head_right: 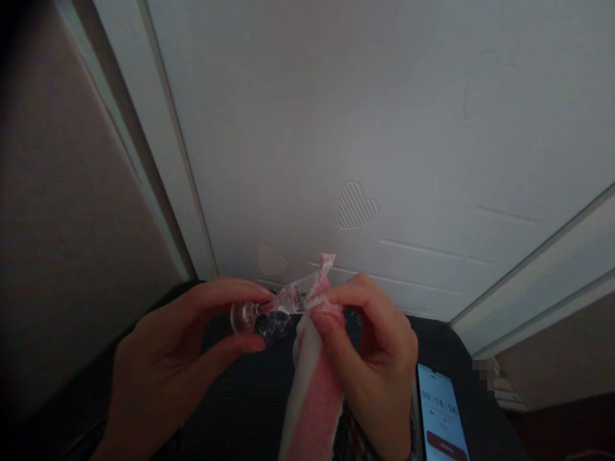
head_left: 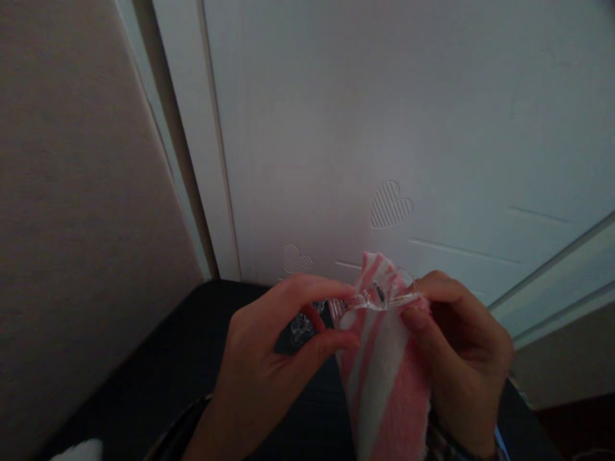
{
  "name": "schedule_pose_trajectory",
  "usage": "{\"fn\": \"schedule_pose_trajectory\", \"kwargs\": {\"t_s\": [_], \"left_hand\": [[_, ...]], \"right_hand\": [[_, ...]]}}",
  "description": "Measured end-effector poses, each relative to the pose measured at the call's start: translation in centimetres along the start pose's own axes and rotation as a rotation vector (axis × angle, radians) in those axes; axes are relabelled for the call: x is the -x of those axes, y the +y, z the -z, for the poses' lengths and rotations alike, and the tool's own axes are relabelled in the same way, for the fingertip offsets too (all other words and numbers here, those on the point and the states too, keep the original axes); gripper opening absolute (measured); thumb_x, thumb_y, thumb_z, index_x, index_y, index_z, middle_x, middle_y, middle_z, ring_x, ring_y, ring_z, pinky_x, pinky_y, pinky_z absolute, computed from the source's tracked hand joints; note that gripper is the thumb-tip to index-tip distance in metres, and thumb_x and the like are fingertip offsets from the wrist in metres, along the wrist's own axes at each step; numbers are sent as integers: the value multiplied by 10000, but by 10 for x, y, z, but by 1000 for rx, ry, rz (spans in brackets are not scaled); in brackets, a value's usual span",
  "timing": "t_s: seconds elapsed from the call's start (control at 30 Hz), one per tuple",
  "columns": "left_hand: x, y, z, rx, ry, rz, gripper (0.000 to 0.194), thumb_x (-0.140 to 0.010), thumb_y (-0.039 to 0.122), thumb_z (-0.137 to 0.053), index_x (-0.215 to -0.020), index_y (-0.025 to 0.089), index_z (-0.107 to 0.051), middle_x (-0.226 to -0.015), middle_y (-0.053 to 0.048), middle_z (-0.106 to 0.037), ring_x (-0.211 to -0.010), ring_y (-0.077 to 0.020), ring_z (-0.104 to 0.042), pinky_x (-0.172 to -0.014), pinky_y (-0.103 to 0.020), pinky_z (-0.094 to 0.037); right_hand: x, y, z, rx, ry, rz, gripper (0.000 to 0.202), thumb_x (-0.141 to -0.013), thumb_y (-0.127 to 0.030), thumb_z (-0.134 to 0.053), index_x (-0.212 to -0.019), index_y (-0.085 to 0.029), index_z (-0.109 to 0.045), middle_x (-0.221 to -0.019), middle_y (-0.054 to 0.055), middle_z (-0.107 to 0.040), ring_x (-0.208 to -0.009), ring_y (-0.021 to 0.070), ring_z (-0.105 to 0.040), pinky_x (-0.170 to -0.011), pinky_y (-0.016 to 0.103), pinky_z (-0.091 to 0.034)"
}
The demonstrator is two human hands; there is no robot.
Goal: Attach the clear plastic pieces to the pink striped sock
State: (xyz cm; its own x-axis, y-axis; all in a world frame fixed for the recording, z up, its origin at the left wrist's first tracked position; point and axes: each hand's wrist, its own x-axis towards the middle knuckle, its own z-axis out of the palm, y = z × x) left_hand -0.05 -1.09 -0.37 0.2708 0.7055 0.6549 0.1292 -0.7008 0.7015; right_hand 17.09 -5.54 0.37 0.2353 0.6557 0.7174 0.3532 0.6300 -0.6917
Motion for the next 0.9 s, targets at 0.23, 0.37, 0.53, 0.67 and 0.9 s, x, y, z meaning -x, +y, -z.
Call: {"fn": "schedule_pose_trajectory", "kwargs": {"t_s": [0.23, 0.37, 0.53, 0.67, 0.9], "left_hand": [[1, 0, 4, -96, -25, -35, 212, -836, 388, -611, -1034, 317, -585, -806, 66, -663, -665, -97, -609, -615, -181, -453], [-2, -2, 2, -49, -62, 9, 131, -841, 359, -610, -948, 292, -574, -704, 74, -616, -600, -88, -580, -541, -169, -437], [-3, -3, -4, -120, -115, 79, 195, -862, 284, -579, -1055, 301, -560, -926, 38, -665, -726, -116, -616, -590, -195, -468], [-4, 2, -8, -181, -75, 25, 173, -859, 181, -543, -1005, 252, -603, -907, 13, -673, -717, -125, -610, -641, -215, -479], [-7, 11, -8, -217, -27, 22, 97, -842, 191, -573, -890, 232, -647, -741, 32, -637, -617, -104, -551, -552, -197, -433]], "right_hand": [[1, 3, -2, 2, -65, 5, 115, -840, -114, -599, -848, -224, -631, -767, -24, -570, -724, 127, -517, -629, 262, -375], [0, 2, 0, 60, -40, 2, 95, -847, -125, -599, -827, -215, -621, -750, -33, -560, -702, 114, -510, -623, 260, -372], [1, 2, 0, 73, -5, 8, 109, -842, -113, -596, -817, -214, -627, -744, -36, -557, -702, 113, -503, -620, 265, -359], [1, 6, 1, 82, -65, -20, 93, -855, -134, -591, -825, -216, -623, -757, -28, -571, -715, 121, -522, -635, 268, -377], [-3, 2, 2, 99, -94, -9, 82, -841, -137, -609, -817, -212, -631, -748, -21, -576, -713, 127, -523, -632, 267, -384]]}}
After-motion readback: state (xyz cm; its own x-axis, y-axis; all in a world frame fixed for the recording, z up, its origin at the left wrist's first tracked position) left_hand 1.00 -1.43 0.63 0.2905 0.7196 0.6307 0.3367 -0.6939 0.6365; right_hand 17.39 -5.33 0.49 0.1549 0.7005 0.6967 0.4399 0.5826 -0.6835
